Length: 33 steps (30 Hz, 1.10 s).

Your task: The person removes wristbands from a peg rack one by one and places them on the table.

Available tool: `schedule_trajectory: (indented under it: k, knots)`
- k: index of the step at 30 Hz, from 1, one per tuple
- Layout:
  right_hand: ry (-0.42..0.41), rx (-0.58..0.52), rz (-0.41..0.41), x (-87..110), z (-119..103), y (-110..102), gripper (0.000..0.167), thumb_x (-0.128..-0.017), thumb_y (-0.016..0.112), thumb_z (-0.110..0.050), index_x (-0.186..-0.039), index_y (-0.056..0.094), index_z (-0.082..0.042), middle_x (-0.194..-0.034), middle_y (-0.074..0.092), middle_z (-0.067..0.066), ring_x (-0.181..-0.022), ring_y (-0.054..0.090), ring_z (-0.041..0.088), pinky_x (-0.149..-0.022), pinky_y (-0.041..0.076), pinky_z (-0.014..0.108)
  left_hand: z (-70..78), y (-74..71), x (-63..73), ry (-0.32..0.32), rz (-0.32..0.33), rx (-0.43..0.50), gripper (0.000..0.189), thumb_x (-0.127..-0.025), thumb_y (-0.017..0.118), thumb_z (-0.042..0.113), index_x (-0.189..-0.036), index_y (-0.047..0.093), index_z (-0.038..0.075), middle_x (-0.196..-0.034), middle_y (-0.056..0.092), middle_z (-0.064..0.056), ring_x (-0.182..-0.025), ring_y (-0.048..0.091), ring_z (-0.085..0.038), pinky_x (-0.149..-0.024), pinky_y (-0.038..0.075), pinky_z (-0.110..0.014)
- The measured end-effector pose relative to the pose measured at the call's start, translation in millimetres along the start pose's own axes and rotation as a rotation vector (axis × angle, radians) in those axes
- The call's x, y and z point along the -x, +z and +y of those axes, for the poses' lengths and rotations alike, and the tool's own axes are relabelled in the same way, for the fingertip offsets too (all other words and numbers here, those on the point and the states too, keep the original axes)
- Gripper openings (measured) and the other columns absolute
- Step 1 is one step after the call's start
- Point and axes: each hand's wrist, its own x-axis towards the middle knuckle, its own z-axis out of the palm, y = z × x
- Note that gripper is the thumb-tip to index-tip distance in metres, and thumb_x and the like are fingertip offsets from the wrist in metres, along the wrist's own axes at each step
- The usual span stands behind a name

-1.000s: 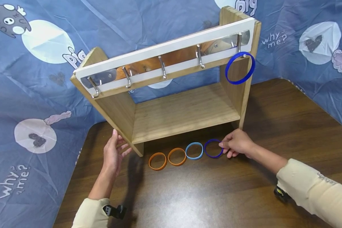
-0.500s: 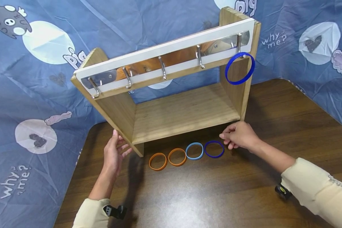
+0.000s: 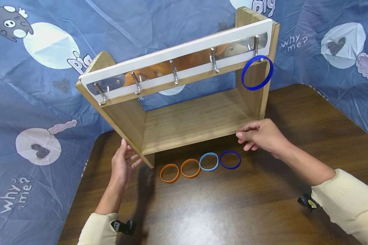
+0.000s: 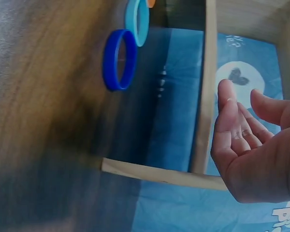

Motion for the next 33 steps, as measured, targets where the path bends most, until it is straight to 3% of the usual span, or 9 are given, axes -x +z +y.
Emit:
schedule_trajectory:
  k: [5,8,12,17,20,26,33]
  knots:
    - [-0.073,-0.049,0.035,4.8,-7,-2,0.041,-0.092,0.067,-0.022,-0.117,0.060,0.009,-0.086,0.074,0.001,-0.068,0.070,0.021,-0.058,0.055,0.032,0.2,0.4,-0.3,0.000,0.000,-0.006,0.048,-0.099,0.041,0.051,-0.107,0.046,0.004,-0.105,0.051,-0.011,-0.094,0.056,-0.020,-0.090,0.048,-0.043]
    - [-0.136,-0.163,0.073,6.5,-10,-3,0.026,-0.091,0.068,-0.017,-0.110,0.067,0.001,-0.088,0.074,0.003,-0.068,0.071,0.021,-0.057,0.055,0.031,0.7,0.7,-0.3,-0.002,0.005,-0.006,0.048,-0.099,0.041,0.051,-0.107,0.046,0.004,-0.106,0.051,-0.011,-0.095,0.056,-0.020,-0.092,0.047,-0.044]
    - [-0.239,-0.464,0.131,6.9,-14,-4,0.013,-0.091,0.065,-0.007,-0.103,0.072,-0.006,-0.091,0.074,0.009,-0.068,0.071,0.022,-0.055,0.055,0.029,0.7,0.7,0.0,-0.002,0.004,-0.002,0.048,-0.100,0.041,0.051,-0.108,0.046,0.004,-0.106,0.050,-0.012,-0.096,0.055,-0.021,-0.093,0.046,-0.045]
    - [-0.350,-0.875,0.138,8.9,-23,-8,0.020,-0.093,0.059,0.001,-0.110,0.067,0.004,-0.100,0.071,0.018,-0.070,0.071,0.026,-0.057,0.056,0.028,0.5,0.6,0.3,0.000,-0.002,-0.006,0.049,-0.100,0.041,0.051,-0.109,0.046,0.003,-0.109,0.051,-0.014,-0.097,0.055,-0.022,-0.094,0.046,-0.047]
    - [-0.392,-1.027,0.143,10.5,-31,-11,0.026,-0.093,0.056,0.002,-0.118,0.063,0.007,-0.104,0.069,0.021,-0.070,0.071,0.028,-0.060,0.056,0.030,1.0,0.6,0.7,0.001,-0.003,-0.012,0.050,-0.100,0.040,0.051,-0.110,0.046,0.002,-0.109,0.051,-0.014,-0.098,0.055,-0.022,-0.093,0.046,-0.046]
    - [-0.446,-1.168,0.192,8.4,-44,-14,0.036,-0.092,0.056,0.003,-0.128,0.056,0.006,-0.103,0.069,0.023,-0.068,0.070,0.031,-0.058,0.056,0.032,1.4,0.5,0.6,0.003,-0.004,-0.002,0.049,-0.100,0.041,0.051,-0.109,0.046,0.003,-0.109,0.051,-0.014,-0.097,0.055,-0.022,-0.093,0.046,-0.046]
    - [-0.462,-1.280,0.197,5.6,-52,-16,0.032,-0.093,0.054,0.003,-0.125,0.057,0.007,-0.100,0.069,0.025,-0.062,0.069,0.033,-0.054,0.054,0.032,0.7,-0.2,0.4,-0.002,-0.009,-0.005,0.050,-0.100,0.040,0.051,-0.110,0.046,0.002,-0.110,0.050,-0.015,-0.099,0.054,-0.023,-0.095,0.045,-0.048]
